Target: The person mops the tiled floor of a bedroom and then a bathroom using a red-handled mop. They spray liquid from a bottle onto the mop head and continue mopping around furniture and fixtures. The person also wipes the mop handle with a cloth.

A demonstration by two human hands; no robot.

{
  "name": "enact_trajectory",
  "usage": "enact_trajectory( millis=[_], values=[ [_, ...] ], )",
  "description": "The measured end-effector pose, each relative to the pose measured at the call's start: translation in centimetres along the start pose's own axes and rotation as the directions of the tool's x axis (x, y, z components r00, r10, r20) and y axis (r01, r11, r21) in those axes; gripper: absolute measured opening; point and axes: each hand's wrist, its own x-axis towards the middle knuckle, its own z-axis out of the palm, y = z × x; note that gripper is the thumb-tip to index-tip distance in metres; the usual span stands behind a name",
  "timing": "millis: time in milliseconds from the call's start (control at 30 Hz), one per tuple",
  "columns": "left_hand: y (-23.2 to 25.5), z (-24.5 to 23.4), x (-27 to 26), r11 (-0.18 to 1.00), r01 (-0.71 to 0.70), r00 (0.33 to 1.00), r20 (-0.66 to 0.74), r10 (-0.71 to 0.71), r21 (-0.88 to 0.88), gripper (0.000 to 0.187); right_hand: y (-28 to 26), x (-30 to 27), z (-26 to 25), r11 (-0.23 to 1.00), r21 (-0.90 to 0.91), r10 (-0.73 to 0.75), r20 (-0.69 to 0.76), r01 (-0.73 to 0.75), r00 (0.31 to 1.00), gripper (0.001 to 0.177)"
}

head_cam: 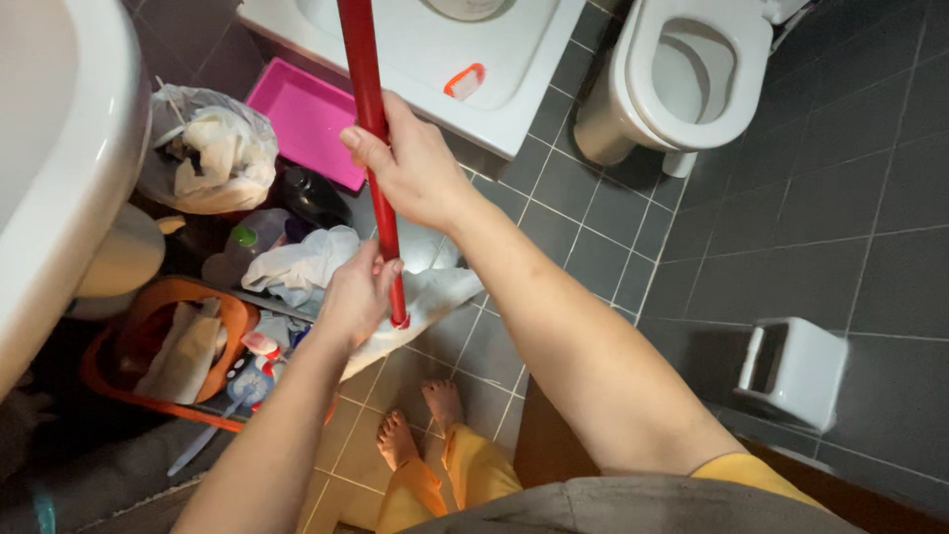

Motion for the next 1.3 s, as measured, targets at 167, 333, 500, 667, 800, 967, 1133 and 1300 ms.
enact_trajectory(
  millis=[167, 333, 500, 667, 800, 967, 1133, 1300],
  values=[
    [-6.6, 0.6, -1.9, 0.92, -0.112, 0.97, 0.241, 0.019, 0.376, 0.067, -1.5, 0.4, -1.2, 0.997, -0.021, -0.067, 0.018, 0.067, 0.998, 0.036],
    [-12.0, 0.7, -3.9, 0.75, 0.182, 0.873, 0.246, -0.421, 0.636, 0.078, -2.6, 0.8, -2.2, 0.986, -0.044, -0.157, 0.028, 0.158, 0.987, 0.035],
    [-13.5, 1.3, -4.5, 0.743, 0.209, 0.871, 0.224, -0.436, 0.636, 0.063, -3.5, 1.8, -4.3, 0.963, -0.056, -0.262, 0.018, 0.262, 0.965, 0.034],
    [-13.3, 1.2, -4.2, 0.891, 0.089, 0.984, 0.1, -0.148, 0.446, 0.047, -3.7, 2.4, -6.0, 0.99, 0.0, -0.14, 0.039, 0.14, 0.989, 0.031],
    [-9.5, 1.2, -2.9, 0.956, 0.101, 0.992, -0.101, -0.076, 0.274, 0.033, -2.5, 1.9, -5.7, 0.973, -0.084, -0.218, 0.001, 0.217, 0.976, 0.027],
    [-1.1, -0.4, -1.3, 1.0, 0.023, 0.943, -0.331, -0.023, -0.006, 0.026, -0.2, 0.8, -4.5, 0.969, -0.178, -0.181, -0.035, 0.172, 0.983, 0.031],
    [6.7, -2.4, 0.3, 0.982, -0.137, 0.914, -0.4, 0.073, -0.133, 0.024, 0.6, -0.9, -3.2, 0.977, -0.208, -0.05, -0.003, 0.048, 0.999, 0.036],
    [11.1, -4.6, 0.6, 0.919, -0.244, 0.891, -0.445, 0.087, -0.31, 0.028, -0.9, -1.1, -4.4, 0.996, -0.091, 0.002, -0.096, -0.01, 0.995, 0.041]
  ],
)
